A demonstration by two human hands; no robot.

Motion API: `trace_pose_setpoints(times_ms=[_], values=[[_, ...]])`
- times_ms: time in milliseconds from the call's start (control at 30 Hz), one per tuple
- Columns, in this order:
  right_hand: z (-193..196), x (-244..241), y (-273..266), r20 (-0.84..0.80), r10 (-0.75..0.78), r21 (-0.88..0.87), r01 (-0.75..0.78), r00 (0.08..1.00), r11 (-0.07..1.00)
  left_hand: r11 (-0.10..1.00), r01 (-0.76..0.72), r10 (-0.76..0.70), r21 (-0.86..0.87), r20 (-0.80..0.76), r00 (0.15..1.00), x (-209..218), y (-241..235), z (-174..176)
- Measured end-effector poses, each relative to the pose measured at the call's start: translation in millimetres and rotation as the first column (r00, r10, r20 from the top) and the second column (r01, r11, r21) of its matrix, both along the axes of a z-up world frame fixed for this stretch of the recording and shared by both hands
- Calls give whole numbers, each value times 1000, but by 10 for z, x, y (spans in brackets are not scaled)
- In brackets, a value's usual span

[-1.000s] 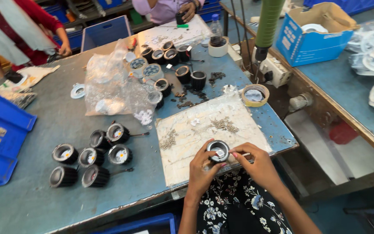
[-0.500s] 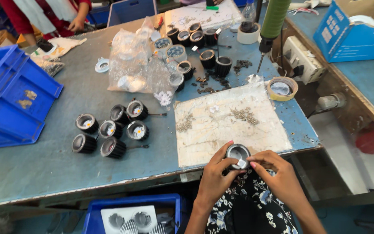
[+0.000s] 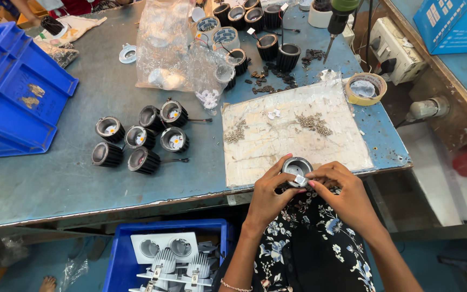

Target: The person assembles LED light fixtures by hand, placing components into the housing and using an electric screwdriver to secure them.

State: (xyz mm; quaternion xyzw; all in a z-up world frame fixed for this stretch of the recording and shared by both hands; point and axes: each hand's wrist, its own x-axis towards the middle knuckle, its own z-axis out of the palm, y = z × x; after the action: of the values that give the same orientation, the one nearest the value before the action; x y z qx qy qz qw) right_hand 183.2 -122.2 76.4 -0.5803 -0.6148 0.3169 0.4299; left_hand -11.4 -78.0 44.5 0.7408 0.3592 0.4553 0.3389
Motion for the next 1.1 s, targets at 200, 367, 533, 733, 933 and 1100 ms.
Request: trace_pose_setpoints(times_ms=[200,367,533,733,933,1100], values=[[-6,-8,83,61,12,-56,-9,998,998,1000,15,-15,-16,-3,1000,-18,-10,-11],[1,11,99,69,47,-81,-41,997,996,1000,-3,3,-4,-12,1000,-18,-2,-29],[56,0,101,75,66,-92,-59,995,994,999,-4,3,-43,-19,1000,-22,-10,-26],[81,-8,127,71,123,-48,-120,990,992,997,-10,10,-79,1,1000,-30,-13,-52],[-7,10,191,90,143,-99,-134,986,986,997,-5,9,-78,52,999,-51,-14,-57],[-102,47,255,34,196,-91,-192,980,977,997,-8,12,-71,57,998,-56,-24,-51]])
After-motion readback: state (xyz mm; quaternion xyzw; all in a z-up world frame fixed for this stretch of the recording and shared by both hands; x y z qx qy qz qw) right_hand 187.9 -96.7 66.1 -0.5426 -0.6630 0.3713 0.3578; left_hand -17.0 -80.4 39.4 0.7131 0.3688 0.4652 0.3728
